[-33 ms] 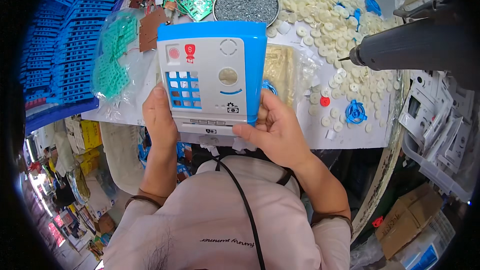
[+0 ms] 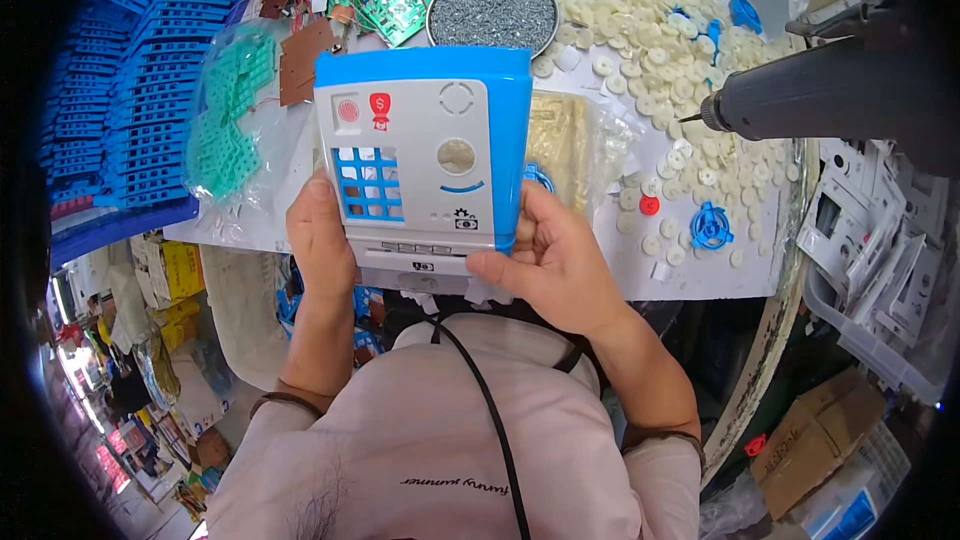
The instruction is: Assemble a toy calculator by inserting components and securing them with screws.
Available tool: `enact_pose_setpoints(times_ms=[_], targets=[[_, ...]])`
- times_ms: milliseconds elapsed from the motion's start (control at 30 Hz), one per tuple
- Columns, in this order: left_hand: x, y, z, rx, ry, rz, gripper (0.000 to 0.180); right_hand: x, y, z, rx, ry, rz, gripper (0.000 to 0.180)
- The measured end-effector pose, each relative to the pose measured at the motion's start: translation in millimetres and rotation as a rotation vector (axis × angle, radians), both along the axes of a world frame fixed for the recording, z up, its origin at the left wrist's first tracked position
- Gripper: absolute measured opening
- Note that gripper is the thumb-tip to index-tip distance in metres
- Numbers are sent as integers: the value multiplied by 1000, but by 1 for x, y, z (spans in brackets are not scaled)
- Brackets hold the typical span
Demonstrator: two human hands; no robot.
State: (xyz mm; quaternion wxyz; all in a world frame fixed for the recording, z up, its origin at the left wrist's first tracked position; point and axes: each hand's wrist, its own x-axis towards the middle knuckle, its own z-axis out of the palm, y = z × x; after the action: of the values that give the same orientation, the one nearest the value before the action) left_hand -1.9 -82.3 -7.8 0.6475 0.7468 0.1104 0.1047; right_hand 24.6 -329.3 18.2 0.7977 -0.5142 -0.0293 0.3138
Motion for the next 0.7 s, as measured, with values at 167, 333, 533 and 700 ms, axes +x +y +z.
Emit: enact_pose_setpoints(times_ms=[167, 333, 533, 700], targets=[[-8, -10, 13, 77, -89, -127, 44, 10, -7, 8, -19, -91, -112, 49], [-5, 2, 25, 11, -34, -182, 53, 3, -18, 20, -151, -307, -215, 43], [4, 12, 60, -822, 422, -420, 63, 27, -34, 45, -586, -1553, -82, 30], [7, 5, 58, -477, 430, -490, 35, 21, -41, 39, -952, -1493, -153, 42]])
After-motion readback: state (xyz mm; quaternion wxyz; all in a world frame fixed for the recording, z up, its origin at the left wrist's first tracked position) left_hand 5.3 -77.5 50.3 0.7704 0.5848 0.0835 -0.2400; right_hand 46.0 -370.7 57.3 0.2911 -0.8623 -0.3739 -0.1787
